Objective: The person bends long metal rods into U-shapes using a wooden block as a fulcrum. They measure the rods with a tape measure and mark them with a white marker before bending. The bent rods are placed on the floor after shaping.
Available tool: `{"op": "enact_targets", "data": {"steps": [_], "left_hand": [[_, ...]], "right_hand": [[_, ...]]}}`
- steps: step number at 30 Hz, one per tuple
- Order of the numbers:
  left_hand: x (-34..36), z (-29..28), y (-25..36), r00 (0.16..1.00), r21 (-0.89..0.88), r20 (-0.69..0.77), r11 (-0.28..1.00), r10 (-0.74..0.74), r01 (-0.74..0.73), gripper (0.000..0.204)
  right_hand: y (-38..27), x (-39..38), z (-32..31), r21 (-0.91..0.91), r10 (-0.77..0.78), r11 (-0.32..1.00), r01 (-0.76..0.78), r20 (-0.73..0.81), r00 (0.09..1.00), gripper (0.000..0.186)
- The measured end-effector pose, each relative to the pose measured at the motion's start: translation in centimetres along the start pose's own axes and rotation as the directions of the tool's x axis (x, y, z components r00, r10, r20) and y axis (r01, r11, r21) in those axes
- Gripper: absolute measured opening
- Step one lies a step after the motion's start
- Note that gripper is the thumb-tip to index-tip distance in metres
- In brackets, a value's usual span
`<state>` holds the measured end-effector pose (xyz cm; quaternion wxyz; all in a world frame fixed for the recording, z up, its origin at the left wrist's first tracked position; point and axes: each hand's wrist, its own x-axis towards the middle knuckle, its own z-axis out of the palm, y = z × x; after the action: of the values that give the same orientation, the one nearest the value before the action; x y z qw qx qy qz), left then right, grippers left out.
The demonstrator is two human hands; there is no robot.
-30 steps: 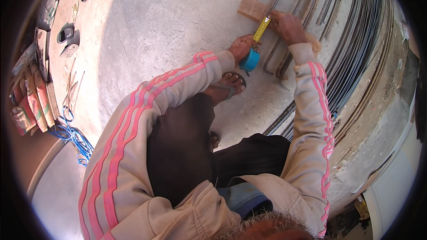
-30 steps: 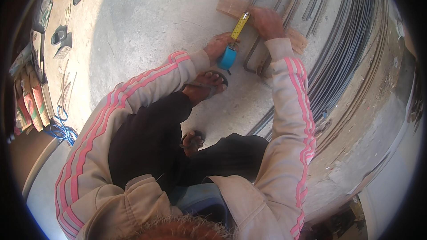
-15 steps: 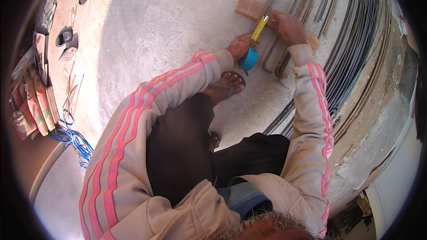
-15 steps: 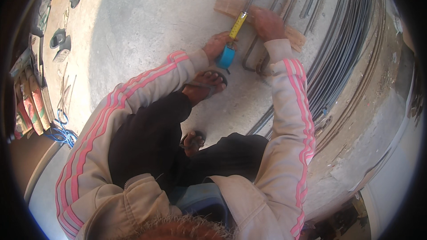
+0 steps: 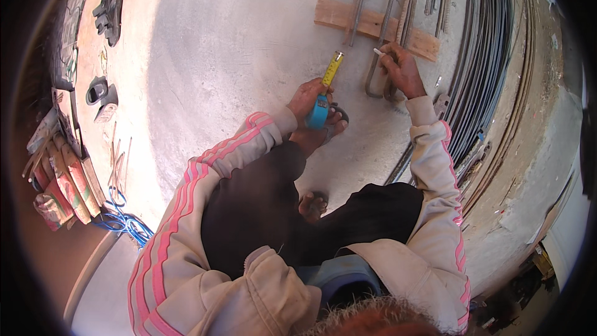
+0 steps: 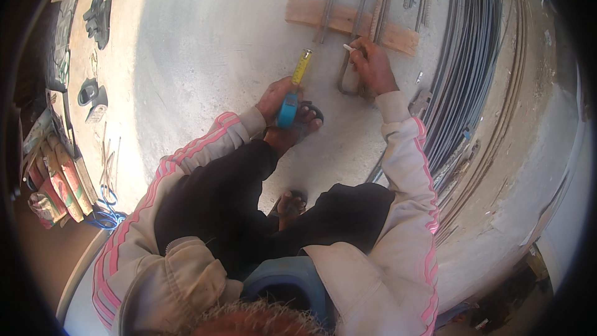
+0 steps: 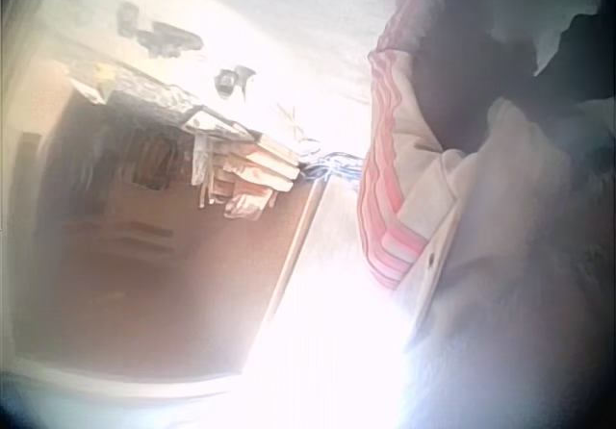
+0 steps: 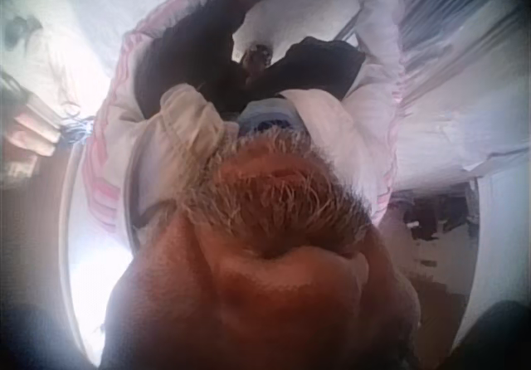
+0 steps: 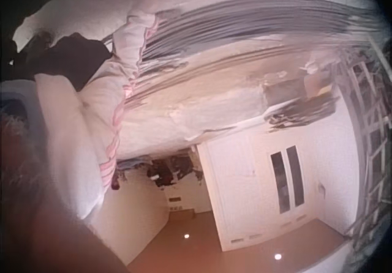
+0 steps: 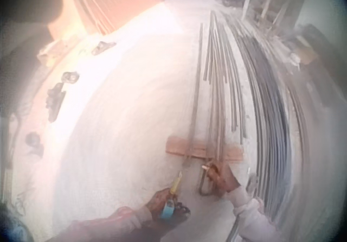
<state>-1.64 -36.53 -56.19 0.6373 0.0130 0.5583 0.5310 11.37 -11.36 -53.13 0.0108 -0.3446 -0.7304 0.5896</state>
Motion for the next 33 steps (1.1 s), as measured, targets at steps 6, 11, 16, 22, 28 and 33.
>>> {"op": "enact_targets", "data": {"steps": [6, 11, 16, 22, 28, 33], "left_hand": [[-0.5, -0.3, 0.4, 1.000, -0.061, -0.006, 0.998, -0.005, 0.005, 0.039], [0.0, 1.5, 0.5, 0.994, -0.094, -0.082, 0.994, -0.065, 0.058, 0.042], [-0.2, 3.5, -0.1, 0.988, 0.033, -0.153, 0.999, 0.011, -0.006, 0.039], [2.3, 5.5, 1.2, 0.985, -0.358, 0.084, 0.918, -0.149, 0.170, 0.036], [-0.3, 8.7, 4.5, 0.994, -0.028, 0.017, 0.994, -0.108, 0.108, 0.036], [1.3, 9.1, 9.1, 0.983, 0.002, 0.150, 0.994, 0.109, -0.111, 0.037]], "right_hand": [[0.8, -0.5, 1.6, 0.186, -0.005, 0.982, -0.017, 0.117, 0.993, 0.021], [0.8, -1.1, 2.8, 0.059, 0.018, 0.998, -0.031, 0.212, 0.977, 0.019], [1.0, -3.2, 3.4, 0.176, 0.113, 0.969, -0.176, 0.318, 0.941, 0.021], [0.7, -5.1, 6.5, -0.110, -0.064, 0.992, 0.066, 0.020, 0.998, 0.031], [1.3, -6.1, 4.0, 0.075, -0.002, 0.997, 0.018, -0.205, 0.979, 0.030], [4.5, -5.7, -4.0, -0.077, 0.012, 0.995, -0.058, -0.502, 0.865, 0.026]]}}
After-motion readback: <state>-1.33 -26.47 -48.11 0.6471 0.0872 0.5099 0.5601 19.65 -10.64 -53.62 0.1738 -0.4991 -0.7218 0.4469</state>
